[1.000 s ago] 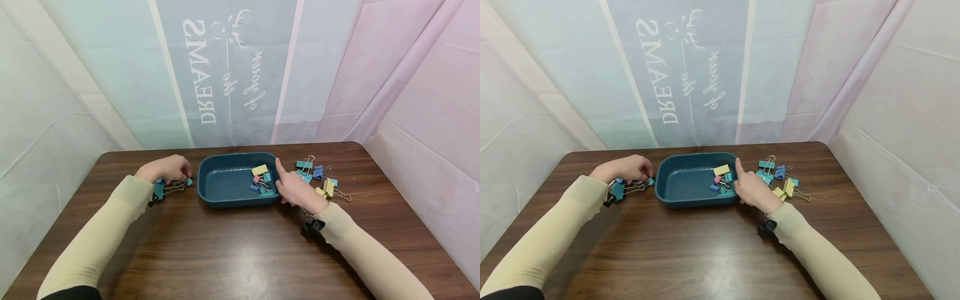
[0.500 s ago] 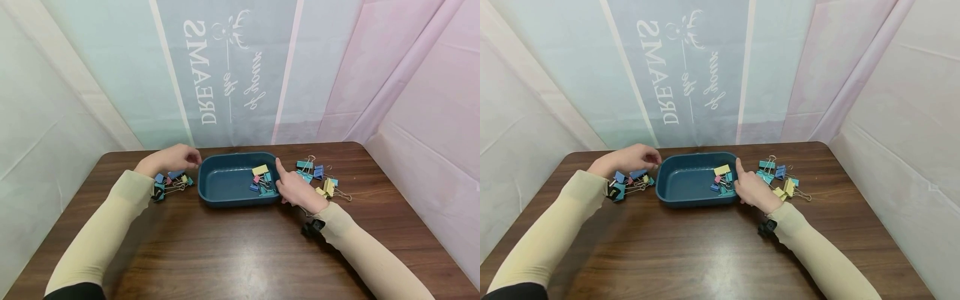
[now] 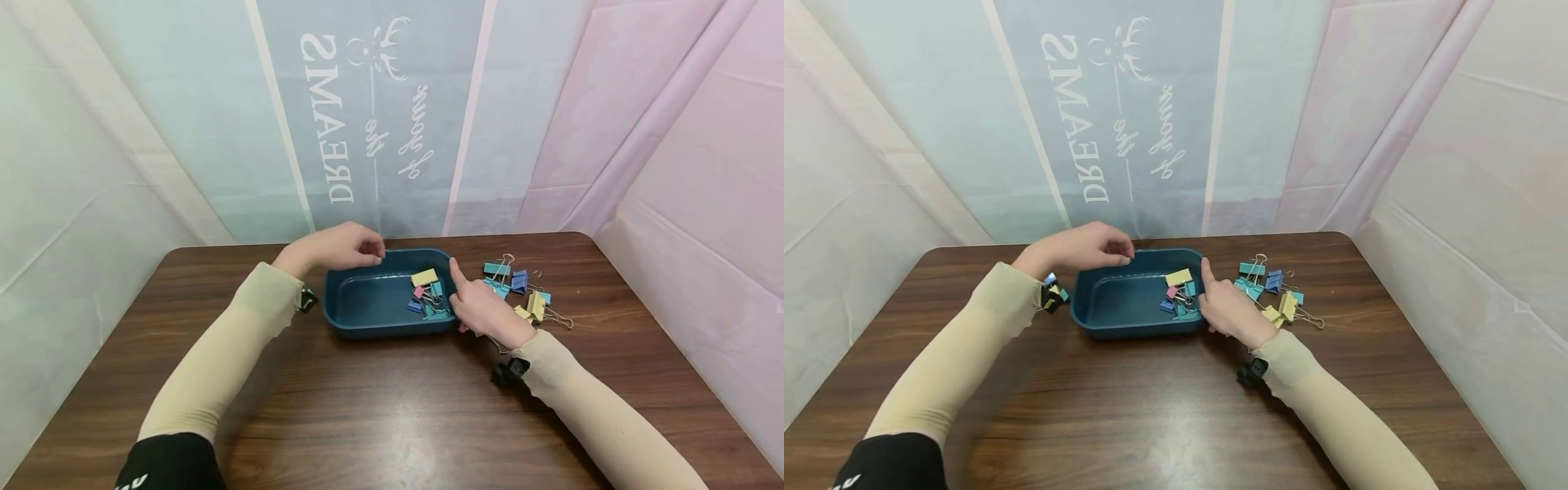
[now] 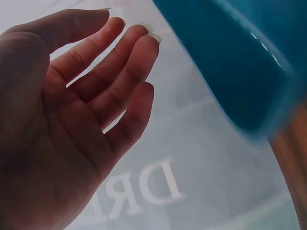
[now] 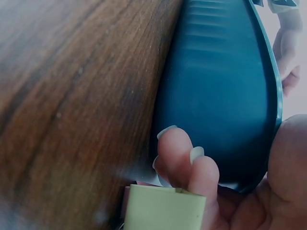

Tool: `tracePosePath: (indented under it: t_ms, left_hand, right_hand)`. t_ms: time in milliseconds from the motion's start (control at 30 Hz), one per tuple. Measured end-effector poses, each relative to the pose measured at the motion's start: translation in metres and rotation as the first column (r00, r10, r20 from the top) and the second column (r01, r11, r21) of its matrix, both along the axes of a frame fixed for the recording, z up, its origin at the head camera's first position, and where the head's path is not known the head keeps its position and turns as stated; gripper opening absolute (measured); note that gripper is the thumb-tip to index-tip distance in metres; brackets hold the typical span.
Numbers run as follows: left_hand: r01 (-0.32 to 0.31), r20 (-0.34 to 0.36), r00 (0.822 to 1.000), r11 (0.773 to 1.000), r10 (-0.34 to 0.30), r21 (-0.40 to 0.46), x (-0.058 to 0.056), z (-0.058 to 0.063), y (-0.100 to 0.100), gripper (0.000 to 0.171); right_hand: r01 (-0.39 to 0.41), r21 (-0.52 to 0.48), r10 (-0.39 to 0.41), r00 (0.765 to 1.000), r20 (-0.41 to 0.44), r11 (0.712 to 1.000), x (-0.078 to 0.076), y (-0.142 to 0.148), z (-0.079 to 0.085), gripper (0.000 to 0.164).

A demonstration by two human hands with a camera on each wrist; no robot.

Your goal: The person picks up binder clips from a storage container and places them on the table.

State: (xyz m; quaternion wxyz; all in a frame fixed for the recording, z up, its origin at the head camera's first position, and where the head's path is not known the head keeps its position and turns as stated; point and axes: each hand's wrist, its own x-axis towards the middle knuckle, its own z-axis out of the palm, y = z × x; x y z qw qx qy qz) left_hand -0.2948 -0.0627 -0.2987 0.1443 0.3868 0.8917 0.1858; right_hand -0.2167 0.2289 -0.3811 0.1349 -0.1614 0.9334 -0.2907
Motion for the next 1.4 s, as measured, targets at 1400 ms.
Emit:
tracePosePath:
  t_ms: [1400]
  left_hand:
    - [0.059,-0.017,0.998,0.97,-0.064,-0.236,-0.01,-0.065,0.099,0.041]
  right_hand:
    - [0.005,0.023,-0.005,1.0,0.011,1.0,-0.002,-0.001,-0.001,0.072]
